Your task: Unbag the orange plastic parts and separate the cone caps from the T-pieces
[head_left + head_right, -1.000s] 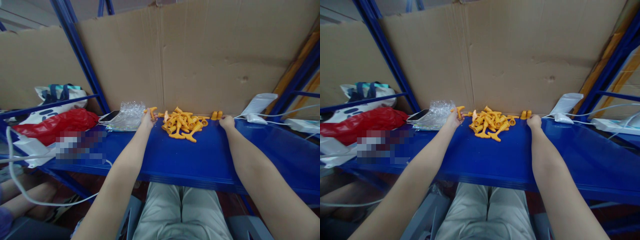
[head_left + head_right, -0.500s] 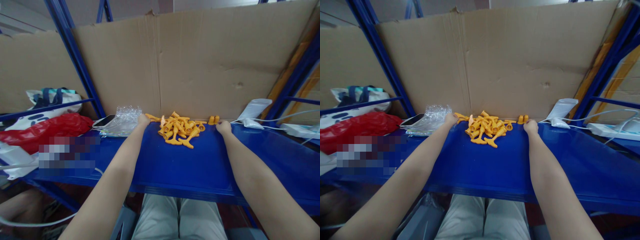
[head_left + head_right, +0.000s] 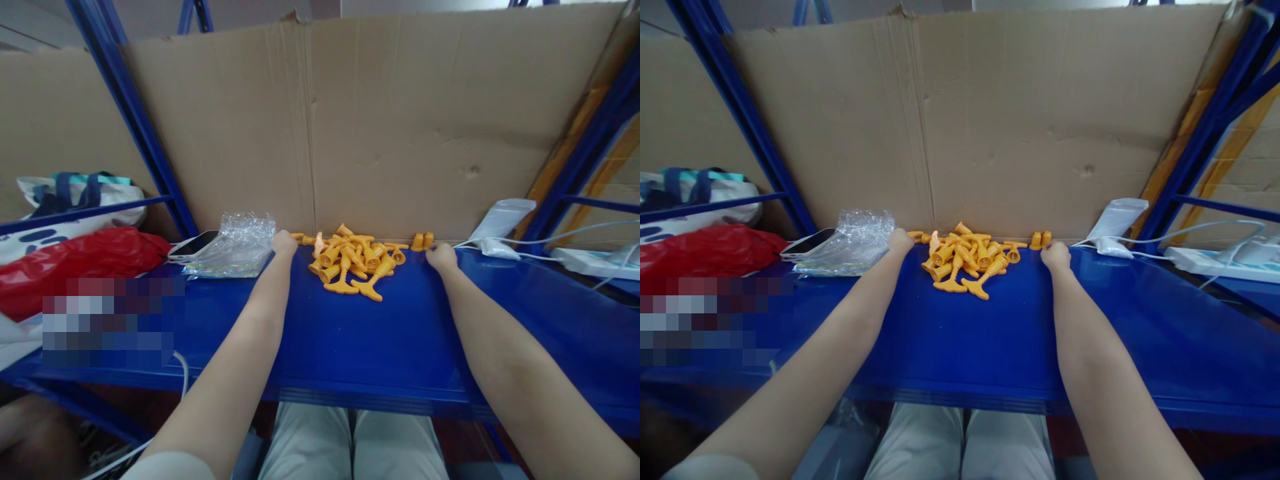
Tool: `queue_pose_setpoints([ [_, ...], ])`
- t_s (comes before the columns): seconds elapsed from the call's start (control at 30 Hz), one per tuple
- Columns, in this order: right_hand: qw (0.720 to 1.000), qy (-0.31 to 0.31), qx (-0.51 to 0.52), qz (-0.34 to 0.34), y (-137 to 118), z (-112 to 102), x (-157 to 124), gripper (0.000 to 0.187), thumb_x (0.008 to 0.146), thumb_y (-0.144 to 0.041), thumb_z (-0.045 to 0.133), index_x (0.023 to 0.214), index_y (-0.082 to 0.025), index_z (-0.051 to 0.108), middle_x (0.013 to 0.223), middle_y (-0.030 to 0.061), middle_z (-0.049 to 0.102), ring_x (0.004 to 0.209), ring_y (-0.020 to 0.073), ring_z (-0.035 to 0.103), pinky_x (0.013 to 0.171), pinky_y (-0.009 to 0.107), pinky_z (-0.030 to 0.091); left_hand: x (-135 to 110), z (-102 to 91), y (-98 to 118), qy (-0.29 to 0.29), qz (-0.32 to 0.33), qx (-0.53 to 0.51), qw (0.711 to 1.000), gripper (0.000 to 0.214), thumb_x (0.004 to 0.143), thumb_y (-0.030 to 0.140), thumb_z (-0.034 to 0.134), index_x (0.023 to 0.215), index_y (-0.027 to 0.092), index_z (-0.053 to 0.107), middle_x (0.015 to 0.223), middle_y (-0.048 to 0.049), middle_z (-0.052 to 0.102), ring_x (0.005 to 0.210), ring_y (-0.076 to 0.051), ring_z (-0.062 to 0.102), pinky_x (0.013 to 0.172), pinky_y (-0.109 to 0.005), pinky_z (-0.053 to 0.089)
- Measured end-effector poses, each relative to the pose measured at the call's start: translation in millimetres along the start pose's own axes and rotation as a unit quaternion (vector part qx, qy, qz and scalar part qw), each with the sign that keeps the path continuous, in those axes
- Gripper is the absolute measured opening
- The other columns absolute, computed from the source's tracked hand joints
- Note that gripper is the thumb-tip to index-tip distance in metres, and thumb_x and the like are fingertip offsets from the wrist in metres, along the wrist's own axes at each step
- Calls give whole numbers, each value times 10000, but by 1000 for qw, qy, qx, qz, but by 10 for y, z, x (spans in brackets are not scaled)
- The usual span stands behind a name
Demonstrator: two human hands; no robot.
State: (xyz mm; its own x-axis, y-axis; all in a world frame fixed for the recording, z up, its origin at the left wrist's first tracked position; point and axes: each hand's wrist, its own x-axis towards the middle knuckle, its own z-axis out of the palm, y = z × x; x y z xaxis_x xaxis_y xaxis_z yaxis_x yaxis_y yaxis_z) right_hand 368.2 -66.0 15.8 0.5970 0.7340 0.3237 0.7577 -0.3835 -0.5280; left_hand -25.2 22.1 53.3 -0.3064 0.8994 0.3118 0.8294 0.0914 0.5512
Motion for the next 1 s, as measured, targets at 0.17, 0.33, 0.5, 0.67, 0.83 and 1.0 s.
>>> queue_pose_setpoints([
  [0.17, 1000, 8, -1, -9, 4, 5, 9, 221, 793, -187, 594, 953, -169, 745, 1051, 155, 728, 1055, 293, 668, 872, 353, 511, 27, 47, -1, 10, 7, 84, 996, 290, 835, 124, 628, 1107, 44, 687, 1168, -263, 676, 1122, -313, 660, 910, -350, 533],
  [0.33, 1000, -13, -9, -11, -31, -49, -41, 288, 793, -138, 579, 1033, -165, 737, 1158, 157, 708, 1129, 304, 647, 925, 368, 502, 31, 70, -30, 6, 50, 126, 991, 300, 883, 164, 541, 1111, 38, 690, 1172, -255, 670, 1122, -302, 653, 917, -338, 513],
  [0.5, 1000, -19, 0, -3, -50, -73, -59, 299, 803, -136, 582, 1058, -170, 733, 1181, 150, 704, 1147, 303, 639, 960, 382, 495, 47, -33, 7, 41, 124, 117, 985, 347, 898, 192, 464, 1131, 65, 687, 1195, -230, 656, 1141, -298, 626, 943, -346, 493],
  [0.67, 1000, -1, 9, 5, -53, -66, -59, 287, 816, -140, 576, 1058, -166, 729, 1172, 144, 708, 1140, 293, 649, 942, 360, 508, 19, -123, 236, 20, 221, 32, 975, 344, 881, 161, 459, 1104, 149, 720, 1179, -132, 702, 1149, -240, 626, 975, -291, 475],
  [0.83, 1000, 1, 16, 1, -65, -80, -85, 296, 815, -123, 558, 1057, -154, 726, 1156, 152, 712, 1138, 298, 649, 943, 366, 506, -71, -164, 491, -197, 147, -10, 969, 266, 787, 124, 556, 954, 163, 759, 1017, -82, 761, 896, -217, 718, 757, -265, 552],
  [1.0, 1000, 7, 17, -3, -55, -74, -77, 269, 804, -140, 574, 1018, -169, 734, 1121, 145, 720, 1109, 293, 660, 916, 353, 517, -53, -190, 477, -193, 137, -26, 971, 365, 756, 76, 557, 1057, 163, 743, 1084, -90, 753, 957, -227, 716, 787, -264, 558],
])
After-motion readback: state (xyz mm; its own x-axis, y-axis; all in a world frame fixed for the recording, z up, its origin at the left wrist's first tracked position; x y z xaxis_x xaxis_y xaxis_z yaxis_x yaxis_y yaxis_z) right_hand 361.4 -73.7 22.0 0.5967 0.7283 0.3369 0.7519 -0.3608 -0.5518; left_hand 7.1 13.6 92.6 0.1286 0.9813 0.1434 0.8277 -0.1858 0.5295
